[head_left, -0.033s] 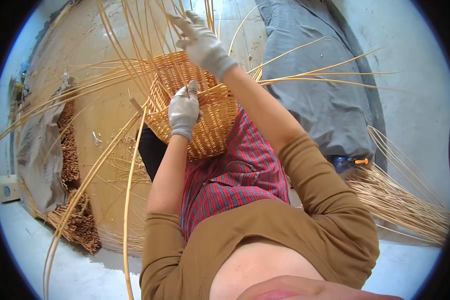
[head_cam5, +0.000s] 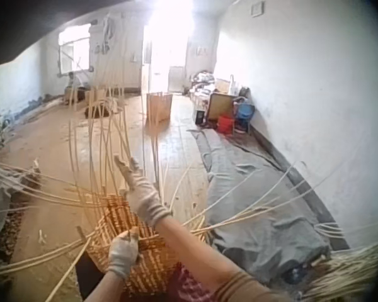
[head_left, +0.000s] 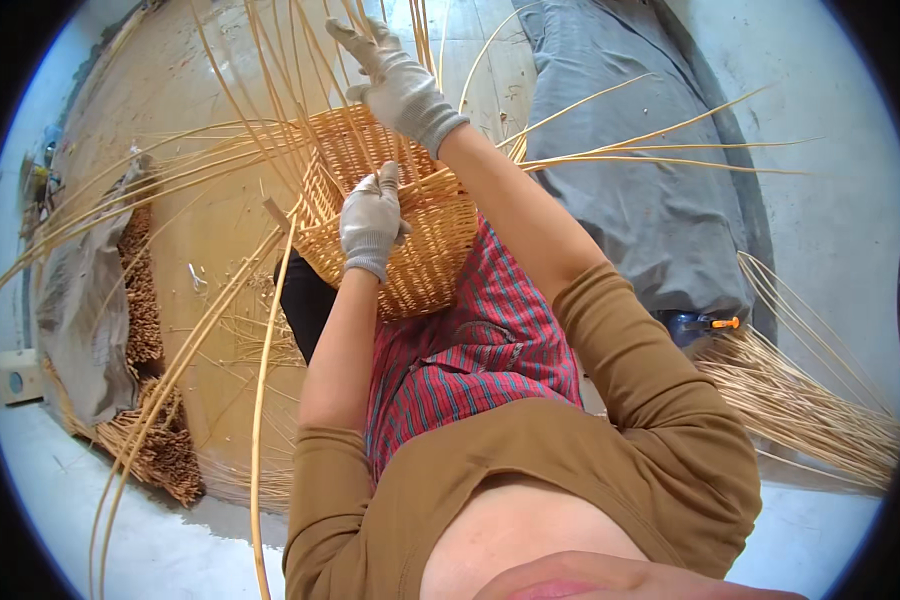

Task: Weaving a large wicker basket by hand.

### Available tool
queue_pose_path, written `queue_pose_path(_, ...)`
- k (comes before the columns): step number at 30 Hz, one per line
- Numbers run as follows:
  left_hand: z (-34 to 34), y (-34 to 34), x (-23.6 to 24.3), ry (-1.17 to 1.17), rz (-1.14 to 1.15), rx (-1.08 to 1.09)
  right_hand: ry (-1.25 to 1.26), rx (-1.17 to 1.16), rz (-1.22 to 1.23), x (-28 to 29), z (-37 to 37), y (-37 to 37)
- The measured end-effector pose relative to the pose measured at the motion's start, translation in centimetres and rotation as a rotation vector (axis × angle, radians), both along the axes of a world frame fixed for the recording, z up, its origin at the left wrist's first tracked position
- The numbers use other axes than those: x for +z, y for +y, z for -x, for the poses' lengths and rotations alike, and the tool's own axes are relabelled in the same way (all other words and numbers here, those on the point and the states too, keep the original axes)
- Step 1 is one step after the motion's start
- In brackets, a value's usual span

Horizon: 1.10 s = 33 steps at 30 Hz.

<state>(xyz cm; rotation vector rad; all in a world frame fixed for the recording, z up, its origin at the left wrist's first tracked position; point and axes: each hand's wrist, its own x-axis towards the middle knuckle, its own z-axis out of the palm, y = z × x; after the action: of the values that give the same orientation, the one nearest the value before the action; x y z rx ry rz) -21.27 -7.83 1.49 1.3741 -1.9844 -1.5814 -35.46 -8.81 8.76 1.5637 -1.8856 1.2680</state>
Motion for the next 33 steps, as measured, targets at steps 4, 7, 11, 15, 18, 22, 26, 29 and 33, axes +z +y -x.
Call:
queue_pose_path(4, -1.7, -1.0, -1.3, 0.078, -0.121, 0.058, -0.698, 0.450, 0.499, -6.9, 0.4, 7.4)
queue_pose_path(7, -1.6, -1.2, -0.9, 0.073, -0.140, 0.028, -1.355, 0.017, 0.452, -9.5, -4.3, 16.3)
queue_pose_path(11, -4.9, 0.9, -4.4, 0.614, 0.503, 0.097, -1.229, 0.189, -0.143, -7.7, -8.3, 19.1)
queue_pose_path(15, -13.7, 1.3, -6.3, 0.706, 0.120, 0.603, -1.087, 0.313, -0.298, -7.4, -9.2, 17.1)
queue_pose_path(18, -15.5, -0.7, -1.8, 0.793, 0.401, 0.690, -0.986, 0.511, -0.354, -7.3, -12.3, 15.5)
queue_pose_path(22, -20.7, -0.3, -6.3, 0.632, 0.730, 0.382, -0.546, 0.833, -0.205, -4.3, -18.4, 11.8)
queue_pose_path(26, -19.7, 3.6, -5.0, 0.846, 0.228, 0.642, -0.067, 1.179, -0.132, -4.3, -23.6, 9.2)
queue_pose_path(29, -23.8, -3.6, -3.6, 0.411, 0.014, -0.007, 0.110, 1.210, -0.345, -5.3, -25.0, 10.9)
queue_pose_path(33, -12.1, -2.0, -1.6, 0.803, 0.208, 0.382, 0.073, 1.122, -0.561, -5.6, -21.8, 13.1)
